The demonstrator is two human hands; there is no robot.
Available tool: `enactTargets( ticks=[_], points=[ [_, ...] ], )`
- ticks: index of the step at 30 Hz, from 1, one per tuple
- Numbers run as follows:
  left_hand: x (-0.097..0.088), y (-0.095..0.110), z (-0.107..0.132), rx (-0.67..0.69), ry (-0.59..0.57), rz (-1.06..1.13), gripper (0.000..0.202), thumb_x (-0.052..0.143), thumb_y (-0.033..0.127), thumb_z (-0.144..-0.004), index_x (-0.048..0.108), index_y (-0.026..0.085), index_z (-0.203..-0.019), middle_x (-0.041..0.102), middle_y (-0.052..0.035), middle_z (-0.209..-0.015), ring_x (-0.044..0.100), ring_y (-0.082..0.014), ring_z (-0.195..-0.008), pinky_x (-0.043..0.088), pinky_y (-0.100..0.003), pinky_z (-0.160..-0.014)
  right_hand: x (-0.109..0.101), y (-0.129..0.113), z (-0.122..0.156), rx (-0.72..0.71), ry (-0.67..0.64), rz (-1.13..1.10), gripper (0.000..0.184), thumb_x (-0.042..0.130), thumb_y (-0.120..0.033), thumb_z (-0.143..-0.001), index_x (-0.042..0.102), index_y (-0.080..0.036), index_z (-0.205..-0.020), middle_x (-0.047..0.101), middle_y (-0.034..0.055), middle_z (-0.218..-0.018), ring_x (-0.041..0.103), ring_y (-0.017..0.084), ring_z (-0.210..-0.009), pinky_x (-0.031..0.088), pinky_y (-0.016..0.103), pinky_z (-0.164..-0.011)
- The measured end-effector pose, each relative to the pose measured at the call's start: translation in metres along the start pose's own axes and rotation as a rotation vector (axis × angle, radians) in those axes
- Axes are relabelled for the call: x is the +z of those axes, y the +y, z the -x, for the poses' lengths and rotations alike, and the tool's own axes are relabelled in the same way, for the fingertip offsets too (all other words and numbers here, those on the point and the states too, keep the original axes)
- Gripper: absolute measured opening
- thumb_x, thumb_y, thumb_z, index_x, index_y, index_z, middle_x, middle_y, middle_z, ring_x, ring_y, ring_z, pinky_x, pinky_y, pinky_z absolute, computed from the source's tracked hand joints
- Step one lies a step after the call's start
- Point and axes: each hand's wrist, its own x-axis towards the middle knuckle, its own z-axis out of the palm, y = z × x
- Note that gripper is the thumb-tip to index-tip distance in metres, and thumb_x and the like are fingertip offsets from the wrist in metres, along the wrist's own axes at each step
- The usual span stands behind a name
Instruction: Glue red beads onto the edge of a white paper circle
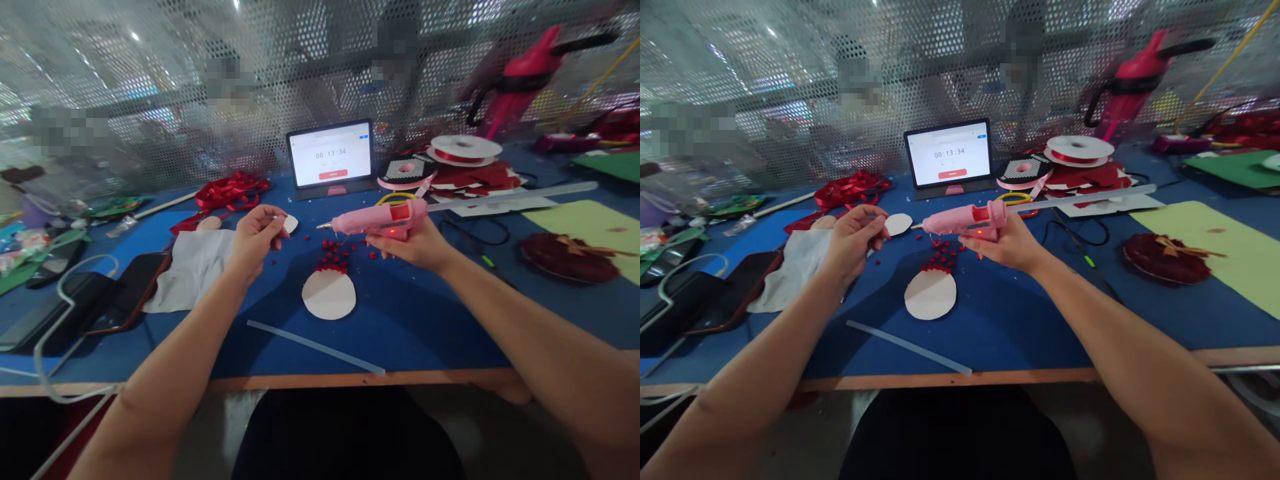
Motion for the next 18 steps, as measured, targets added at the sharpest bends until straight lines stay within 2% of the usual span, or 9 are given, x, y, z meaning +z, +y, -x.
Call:
enactTargets(
  ticks=[2, 4, 7, 10, 13, 15, 18],
  points=[
    [0.000, 0.001, 0.000, -0.063, 0.001, 0.066, 0.016, 0.068, 0.029, -0.071, 0.056, 0.021, -0.075, 0.053, 0.0058, -0.047, 0.035, -0.0038, -0.031, 0.019, -0.020, -0.032, 0.000, 0.000, 0.000, 0.005, 0.003, 0.003, 0.014, 0.066, -0.033, -0.072, 0.058, -0.022, -0.070, 0.056, -0.0017, -0.052, 0.057, 0.016, -0.055, 0.051, 0.031, -0.054],
    [0.000, 0.002, 0.000, -0.115, 0.002, 0.094, 0.017, 0.068, 0.031, -0.071, 0.054, 0.022, -0.076, 0.045, 0.0088, -0.041, 0.025, -0.0031, -0.027, 0.012, -0.020, -0.030, 0.000, 0.000, 0.000, 0.016, -0.006, -0.001, 0.014, 0.066, -0.033, -0.072, 0.058, -0.022, -0.069, 0.056, -0.0023, -0.051, 0.056, 0.015, -0.053, 0.051, 0.030, -0.052],
    [0.001, 0.002, 0.002, -0.113, -0.030, 0.074, 0.016, 0.068, 0.032, -0.072, 0.055, 0.022, -0.077, 0.037, 0.0103, -0.036, 0.020, -0.0032, -0.027, 0.010, -0.020, -0.030, 0.000, 0.000, 0.001, 0.024, -0.011, -0.011, 0.014, 0.066, -0.032, -0.072, 0.058, -0.022, -0.068, 0.056, -0.0026, -0.050, 0.055, 0.014, -0.050, 0.049, 0.029, -0.049],
    [0.004, 0.002, 0.005, -0.060, -0.076, 0.086, 0.017, 0.073, 0.031, -0.068, 0.061, 0.021, -0.075, 0.048, 0.0070, -0.044, 0.035, -0.0036, -0.035, 0.023, -0.017, -0.034, 0.000, -0.001, 0.001, 0.031, -0.011, -0.025, 0.014, 0.067, -0.031, -0.072, 0.058, -0.022, -0.068, 0.057, -0.0028, -0.050, 0.054, 0.013, -0.047, 0.048, 0.027, -0.046],
    [0.009, 0.001, 0.009, -0.041, -0.102, 0.142, 0.019, 0.079, 0.028, -0.060, 0.066, 0.019, -0.071, 0.062, 0.0020, -0.067, 0.052, -0.0058, -0.055, 0.041, -0.016, -0.048, 0.001, -0.001, 0.001, 0.049, -0.014, -0.060, 0.014, 0.067, -0.031, -0.071, 0.058, -0.021, -0.068, 0.057, -0.0031, -0.049, 0.052, 0.012, -0.042, 0.045, 0.026, -0.041],
    [0.012, 0.002, 0.010, -0.063, -0.100, 0.172, 0.020, 0.081, 0.028, -0.057, 0.067, 0.018, -0.069, 0.064, 0.0010, -0.072, 0.054, -0.0065, -0.059, 0.044, -0.018, -0.053, 0.002, -0.002, 0.001, 0.074, -0.023, -0.077, 0.015, 0.068, -0.031, -0.070, 0.057, -0.022, -0.065, 0.056, -0.0032, -0.047, 0.051, 0.012, -0.040, 0.044, 0.026, -0.039],
    [0.014, 0.002, 0.013, -0.092, -0.101, 0.208, 0.022, 0.082, 0.028, -0.055, 0.068, 0.017, -0.068, 0.062, 0.0015, -0.066, 0.054, -0.0067, -0.057, 0.045, -0.019, -0.054, 0.003, -0.002, 0.002, 0.102, -0.041, -0.066, 0.019, 0.068, -0.032, -0.070, 0.055, -0.022, -0.061, 0.054, -0.0033, -0.044, 0.050, 0.011, -0.039, 0.043, 0.025, -0.039]
  ],
)
